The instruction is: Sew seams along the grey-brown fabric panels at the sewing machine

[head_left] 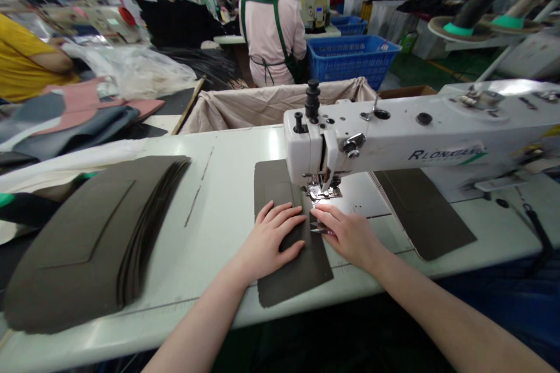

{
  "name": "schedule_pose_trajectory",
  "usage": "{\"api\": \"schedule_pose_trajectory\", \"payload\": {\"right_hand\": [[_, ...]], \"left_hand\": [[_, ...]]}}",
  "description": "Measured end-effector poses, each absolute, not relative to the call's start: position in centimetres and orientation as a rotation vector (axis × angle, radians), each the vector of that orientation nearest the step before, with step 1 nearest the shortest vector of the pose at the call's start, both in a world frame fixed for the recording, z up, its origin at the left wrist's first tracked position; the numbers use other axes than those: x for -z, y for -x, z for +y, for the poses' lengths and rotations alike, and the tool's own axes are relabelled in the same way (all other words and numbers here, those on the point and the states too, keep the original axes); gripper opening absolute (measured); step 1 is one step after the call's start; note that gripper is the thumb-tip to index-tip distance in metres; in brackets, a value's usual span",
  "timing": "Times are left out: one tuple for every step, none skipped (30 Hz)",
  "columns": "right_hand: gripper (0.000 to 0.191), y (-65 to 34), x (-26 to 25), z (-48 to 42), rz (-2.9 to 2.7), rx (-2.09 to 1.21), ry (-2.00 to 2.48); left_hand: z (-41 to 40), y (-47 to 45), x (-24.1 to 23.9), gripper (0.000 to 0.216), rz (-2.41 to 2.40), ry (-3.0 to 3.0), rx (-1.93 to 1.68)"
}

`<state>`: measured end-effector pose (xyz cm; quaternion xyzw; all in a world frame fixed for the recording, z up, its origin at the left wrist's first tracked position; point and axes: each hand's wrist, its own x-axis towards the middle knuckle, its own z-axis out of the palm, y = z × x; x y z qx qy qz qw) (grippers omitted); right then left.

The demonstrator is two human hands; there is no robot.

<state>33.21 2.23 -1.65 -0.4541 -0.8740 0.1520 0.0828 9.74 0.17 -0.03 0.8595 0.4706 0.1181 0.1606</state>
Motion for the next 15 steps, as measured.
{"api": "schedule_pose_trajectory", "payload": {"right_hand": [[0.047,-33.22,1.69,2.23,-2.607,-0.452,1.358],[0.047,-33.23,1.73,2.22,-2.606,-0.452,1.359],[0.047,-33.25,1.77,2.21,-2.605,-0.453,1.358],[0.047,-33.25,1.79,2.20,-2.602,-0.452,1.359],[0.047,-33.25,1.81,2.18,-2.602,-0.453,1.359],[0.047,-33.25,1.81,2.17,-2.602,-0.453,1.358],[0.047,-33.24,1.81,2.16,-2.602,-0.453,1.358],[0.047,-33.22,1.79,2.15,-2.604,-0.455,1.357],[0.048,-33.20,1.77,2.14,-2.605,-0.457,1.357],[0.048,-33.19,1.76,2.14,-2.606,-0.458,1.358],[0.049,-33.18,1.74,2.14,-2.605,-0.458,1.358],[0.049,-33.17,1.74,2.14,-2.604,-0.457,1.357],[0.049,-33.17,1.73,2.15,-2.602,-0.455,1.357],[0.048,-33.18,1.74,2.17,-2.601,-0.451,1.356],[0.048,-33.19,1.74,2.18,-2.601,-0.448,1.354]], "left_hand": [[0.17,-9.74,0.02,0.047,1.345,-2.456,-0.332],[0.18,-9.74,0.02,0.046,1.345,-2.457,-0.328],[0.18,-9.73,0.02,0.046,1.344,-2.458,-0.323],[0.18,-9.73,0.02,0.046,1.341,-2.457,-0.320],[0.18,-9.72,0.03,0.046,1.339,-2.456,-0.319],[0.18,-9.71,0.04,0.046,1.337,-2.454,-0.323],[0.17,-9.70,0.06,0.045,1.337,-2.452,-0.329],[0.17,-9.69,0.06,0.045,1.337,-2.449,-0.334],[0.16,-9.69,0.07,0.045,1.338,-2.447,-0.342],[0.15,-9.68,0.06,0.044,1.338,-2.445,-0.348],[0.15,-9.68,0.05,0.044,1.340,-2.443,-0.349],[0.15,-9.68,0.04,0.044,1.340,-2.442,-0.349],[0.14,-9.68,0.02,0.044,1.340,-2.441,-0.347],[0.14,-9.68,0.01,0.044,1.341,-2.440,-0.345],[0.14,-9.68,0.01,0.045,1.342,-2.438,-0.343]]}}
